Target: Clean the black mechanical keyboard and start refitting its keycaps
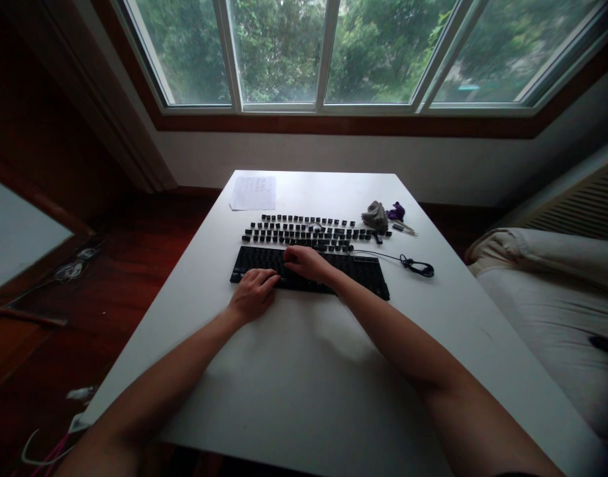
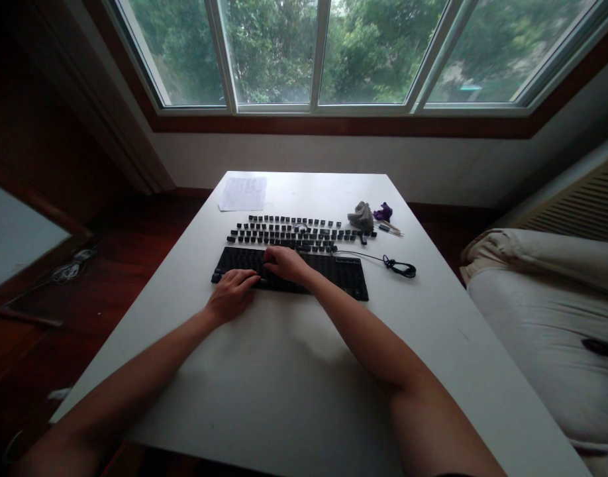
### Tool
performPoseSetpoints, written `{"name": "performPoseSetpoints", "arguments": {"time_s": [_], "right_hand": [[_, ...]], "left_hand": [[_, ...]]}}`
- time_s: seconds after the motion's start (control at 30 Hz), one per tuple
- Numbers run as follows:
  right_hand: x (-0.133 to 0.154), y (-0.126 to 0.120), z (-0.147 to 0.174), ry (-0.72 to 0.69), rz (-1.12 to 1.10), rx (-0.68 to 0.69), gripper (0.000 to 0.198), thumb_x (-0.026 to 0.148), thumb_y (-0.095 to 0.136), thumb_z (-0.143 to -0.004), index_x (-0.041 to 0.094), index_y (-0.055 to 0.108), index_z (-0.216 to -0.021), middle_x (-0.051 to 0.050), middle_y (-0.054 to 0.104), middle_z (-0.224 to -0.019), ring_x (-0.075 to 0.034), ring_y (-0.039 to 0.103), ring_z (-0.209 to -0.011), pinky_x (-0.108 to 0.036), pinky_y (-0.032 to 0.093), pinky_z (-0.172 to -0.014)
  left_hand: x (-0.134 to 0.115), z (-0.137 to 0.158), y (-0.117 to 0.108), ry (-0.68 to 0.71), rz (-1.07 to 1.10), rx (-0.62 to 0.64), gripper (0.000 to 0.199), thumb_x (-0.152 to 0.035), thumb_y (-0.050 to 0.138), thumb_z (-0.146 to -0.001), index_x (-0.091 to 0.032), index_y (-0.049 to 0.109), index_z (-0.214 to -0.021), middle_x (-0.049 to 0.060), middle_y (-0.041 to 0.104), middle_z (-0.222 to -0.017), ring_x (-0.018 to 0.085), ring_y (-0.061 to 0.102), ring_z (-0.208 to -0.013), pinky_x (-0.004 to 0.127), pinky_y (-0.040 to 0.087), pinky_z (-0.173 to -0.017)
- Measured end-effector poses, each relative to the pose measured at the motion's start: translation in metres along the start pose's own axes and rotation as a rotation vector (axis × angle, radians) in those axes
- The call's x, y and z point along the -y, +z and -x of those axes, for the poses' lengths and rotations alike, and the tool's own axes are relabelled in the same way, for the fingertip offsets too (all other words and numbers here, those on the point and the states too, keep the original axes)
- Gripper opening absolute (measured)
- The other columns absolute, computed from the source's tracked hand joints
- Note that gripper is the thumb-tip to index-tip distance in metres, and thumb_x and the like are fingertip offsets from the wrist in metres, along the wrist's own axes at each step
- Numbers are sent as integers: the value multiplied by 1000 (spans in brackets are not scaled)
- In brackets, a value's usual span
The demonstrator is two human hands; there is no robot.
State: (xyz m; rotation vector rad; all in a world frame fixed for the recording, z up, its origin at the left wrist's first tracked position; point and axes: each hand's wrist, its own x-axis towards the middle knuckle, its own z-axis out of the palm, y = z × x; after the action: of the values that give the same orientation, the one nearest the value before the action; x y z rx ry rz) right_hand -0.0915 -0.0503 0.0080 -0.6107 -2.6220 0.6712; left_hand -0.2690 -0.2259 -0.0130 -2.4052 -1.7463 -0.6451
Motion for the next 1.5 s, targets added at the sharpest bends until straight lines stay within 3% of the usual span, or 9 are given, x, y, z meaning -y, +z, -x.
{"name": "performPoseSetpoints", "arguments": {"time_s": [0.2, 0.4, 0.63, 0.9, 1.23, 1.5], "right_hand": [[6, 10, 3, -47, 119, -43, 7, 24, 67, -92, 19, 72, -93, -7, 66, -97, -20, 58, -96, -30, 43, -84], [8, 16, 9, -38, 201, -102, 18, 22, 54, -100, 20, 72, -99, -8, 67, -99, -21, 58, -98, -31, 44, -87], [8, 11, 14, -61, 244, -62, 16, 28, 68, -91, 21, 72, -105, -9, 67, -106, -24, 57, -103, -36, 43, -92], [9, 9, 17, -17, 284, -72, 17, 29, 69, -90, 20, 72, -104, -10, 67, -107, -26, 56, -106, -38, 40, -93], [13, 10, 19, -83, 103, -72, 13, 24, 69, -89, 18, 70, -102, -7, 70, -97, -21, 62, -92, -32, 44, -86], [14, 17, 22, -104, 99, -57, 11, 26, 72, -88, 20, 71, -97, -6, 65, -98, -21, 58, -96, -32, 44, -85]], "left_hand": [[-2, -1, 0, -6, -7, -2, 43, -23, 52, -92, -22, 59, -135, 11, 60, -132, 30, 52, -122, 50, 41, -107], [-2, -3, 1, -12, -10, 2, 43, -23, 53, -92, -22, 59, -134, 11, 59, -132, 30, 52, -122, 49, 41, -108], [-2, -3, 2, -17, -12, 2, 42, -23, 54, -91, -22, 59, -133, 11, 59, -132, 30, 52, -122, 50, 41, -108], [1, -3, 2, -19, 11, -26, 35, -24, 54, -93, -21, 62, -128, 9, 61, -131, 29, 53, -123, 49, 42, -108], [9, -4, 2, -31, 126, -100, 29, -20, 55, -93, -24, 68, -119, 6, 69, -121, 24, 60, -114, 46, 47, -104], [20, -4, -1, -156, 142, -190, 20, -21, 56, -94, -22, 71, -107, 5, 70, -114, 23, 61, -111, 43, 49, -103]]}}
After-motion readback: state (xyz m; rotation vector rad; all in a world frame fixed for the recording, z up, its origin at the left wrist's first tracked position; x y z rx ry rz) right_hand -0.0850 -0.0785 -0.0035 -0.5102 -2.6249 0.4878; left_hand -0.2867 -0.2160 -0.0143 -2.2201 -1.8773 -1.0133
